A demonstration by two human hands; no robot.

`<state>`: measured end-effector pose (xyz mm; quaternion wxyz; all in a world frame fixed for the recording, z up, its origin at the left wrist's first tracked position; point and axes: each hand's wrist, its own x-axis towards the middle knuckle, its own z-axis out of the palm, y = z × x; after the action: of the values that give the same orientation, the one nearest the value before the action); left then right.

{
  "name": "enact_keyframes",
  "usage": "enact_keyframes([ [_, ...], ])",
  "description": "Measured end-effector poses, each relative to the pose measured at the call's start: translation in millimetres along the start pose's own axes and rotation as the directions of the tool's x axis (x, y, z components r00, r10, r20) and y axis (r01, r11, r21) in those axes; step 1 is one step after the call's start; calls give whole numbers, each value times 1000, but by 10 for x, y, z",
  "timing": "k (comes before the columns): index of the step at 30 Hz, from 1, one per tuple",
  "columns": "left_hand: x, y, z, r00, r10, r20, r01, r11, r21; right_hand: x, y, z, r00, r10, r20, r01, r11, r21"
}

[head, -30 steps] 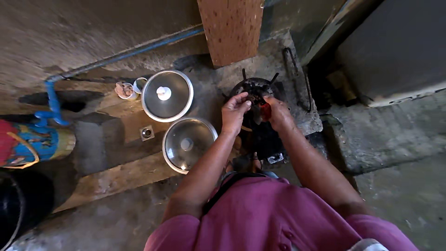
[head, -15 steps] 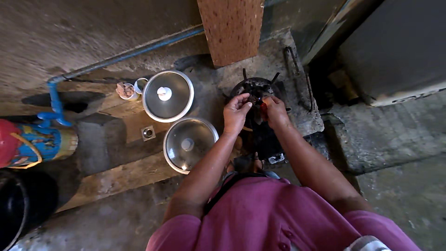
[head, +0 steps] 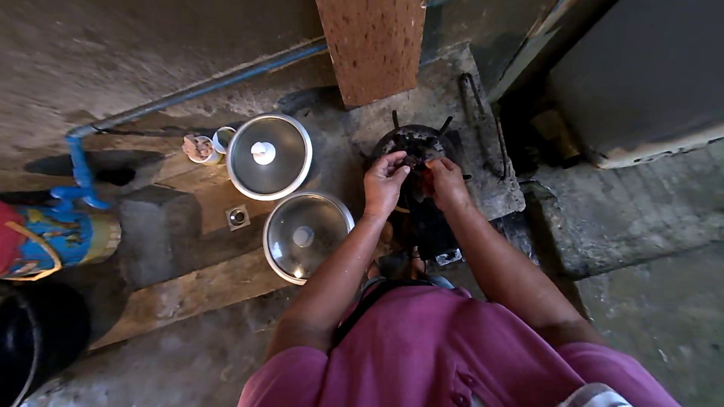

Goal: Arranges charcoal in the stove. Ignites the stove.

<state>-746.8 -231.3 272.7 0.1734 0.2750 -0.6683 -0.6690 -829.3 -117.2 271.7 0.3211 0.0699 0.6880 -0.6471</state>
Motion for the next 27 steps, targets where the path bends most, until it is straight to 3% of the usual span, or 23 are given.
enact_keyframes([
  [14, -118, 57, -180, 999, 40, -32, -42, 997, -66, -162, 42, 100, 996, 84, 1, -84, 991, 106],
  [27, -190, 16, -193, 999, 41, 26, -41, 999, 2, -269, 151, 198, 994, 106, -26, -99, 977, 190],
])
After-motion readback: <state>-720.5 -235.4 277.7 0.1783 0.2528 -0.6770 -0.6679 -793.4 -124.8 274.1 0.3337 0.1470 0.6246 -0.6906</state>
